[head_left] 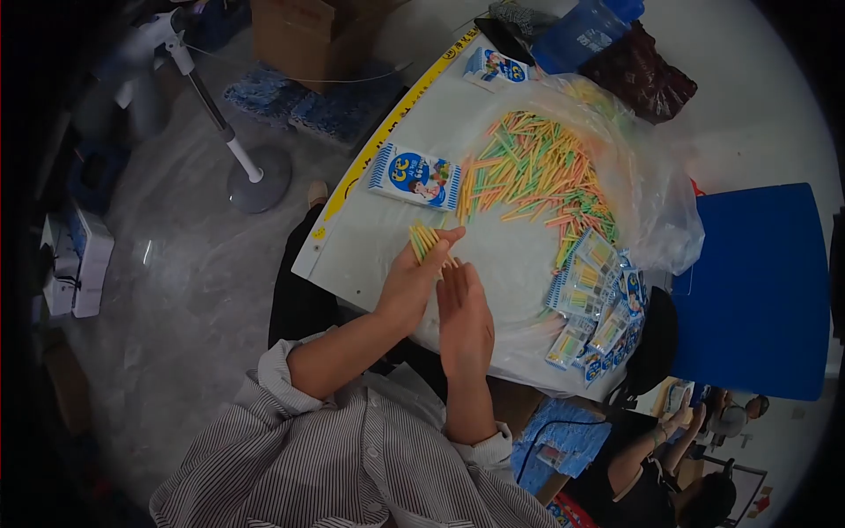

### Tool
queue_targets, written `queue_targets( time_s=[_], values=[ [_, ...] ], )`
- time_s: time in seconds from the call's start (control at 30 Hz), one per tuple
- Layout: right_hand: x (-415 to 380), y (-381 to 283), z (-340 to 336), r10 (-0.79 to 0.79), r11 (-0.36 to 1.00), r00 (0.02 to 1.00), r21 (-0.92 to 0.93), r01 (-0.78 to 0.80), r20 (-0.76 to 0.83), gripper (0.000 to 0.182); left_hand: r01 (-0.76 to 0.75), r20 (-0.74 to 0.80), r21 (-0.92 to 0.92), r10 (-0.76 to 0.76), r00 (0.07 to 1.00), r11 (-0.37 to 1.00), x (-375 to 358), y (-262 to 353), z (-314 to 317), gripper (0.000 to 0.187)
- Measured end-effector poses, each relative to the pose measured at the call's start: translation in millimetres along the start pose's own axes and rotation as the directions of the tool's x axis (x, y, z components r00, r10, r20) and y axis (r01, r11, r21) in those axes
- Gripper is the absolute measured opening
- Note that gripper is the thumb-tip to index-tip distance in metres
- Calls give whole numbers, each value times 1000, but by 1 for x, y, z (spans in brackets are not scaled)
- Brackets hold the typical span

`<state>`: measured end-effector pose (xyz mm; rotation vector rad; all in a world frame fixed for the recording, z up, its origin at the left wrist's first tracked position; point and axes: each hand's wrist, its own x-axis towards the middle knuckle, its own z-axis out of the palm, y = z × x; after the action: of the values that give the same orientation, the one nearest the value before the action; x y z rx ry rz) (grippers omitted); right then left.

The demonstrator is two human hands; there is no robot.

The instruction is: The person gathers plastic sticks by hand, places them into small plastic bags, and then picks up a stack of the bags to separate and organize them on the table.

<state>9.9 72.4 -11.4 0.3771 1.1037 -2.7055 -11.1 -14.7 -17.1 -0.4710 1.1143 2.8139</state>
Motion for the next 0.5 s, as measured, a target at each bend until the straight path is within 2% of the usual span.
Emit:
queue_targets(
  time_s=[0.03, 0.1, 0.13, 0.17, 0.2, 0.23, 0.27, 0.3, 0.33, 0.4, 0.43, 0.5],
  values=[
    [0, -2, 6, 3, 1000, 1000, 4, -3, 2, 33, -67, -32, 218, 76, 997, 974, 1, 2, 3, 21],
    [-2, -6, 17, 118, 989, 991, 77, -123, 59, 37, -71, -22, 206, 77, 997, 976, 3, 1, 2, 21],
    [0, -8, 14, 122, 988, 991, 85, -126, 54, 37, -74, -13, 188, 78, 997, 979, 3, 1, 0, 21],
    [2, -12, 6, -22, 967, 995, -252, 46, 97, 34, -65, -16, 196, 69, 997, 978, 4, 5, -4, 21],
    [2, -16, -3, -139, 807, 975, -551, 214, 175, 31, 26, 18, 33, -26, 999, 999, 3, 13, -10, 21],
    [5, -25, -13, -257, 643, 955, -711, 284, 150, 27, 131, 60, -136, -124, 990, 982, -1, 16, -16, 21],
    [8, -33, -24, -367, 436, 918, -844, 314, 152, 22, 160, 54, -143, -153, 987, 977, -8, 17, -21, 21],
    [14, -36, -31, -446, 191, 859, -911, 365, 251, 13, 251, 84, -76, -244, 966, 965, -8, 21, -26, 22],
    [14, -37, -35, -450, 187, 858, -914, 361, 247, 13, 332, 108, -5, -330, 938, 943, -8, 23, -28, 22],
    [9, -35, -35, -227, -11, 917, -942, 335, 329, 14, 362, 85, -8, -361, 929, 932, -8, 13, -33, 23],
    [8, -32, -36, -226, -11, 918, -943, 332, 325, 14, 384, 60, -12, -383, 922, 923, -10, 9, -35, 23],
    [8, -22, -35, -196, -250, 929, -932, 262, 313, 15, 392, 46, -16, -391, 919, 920, -13, 9, -38, 24]
  ],
)
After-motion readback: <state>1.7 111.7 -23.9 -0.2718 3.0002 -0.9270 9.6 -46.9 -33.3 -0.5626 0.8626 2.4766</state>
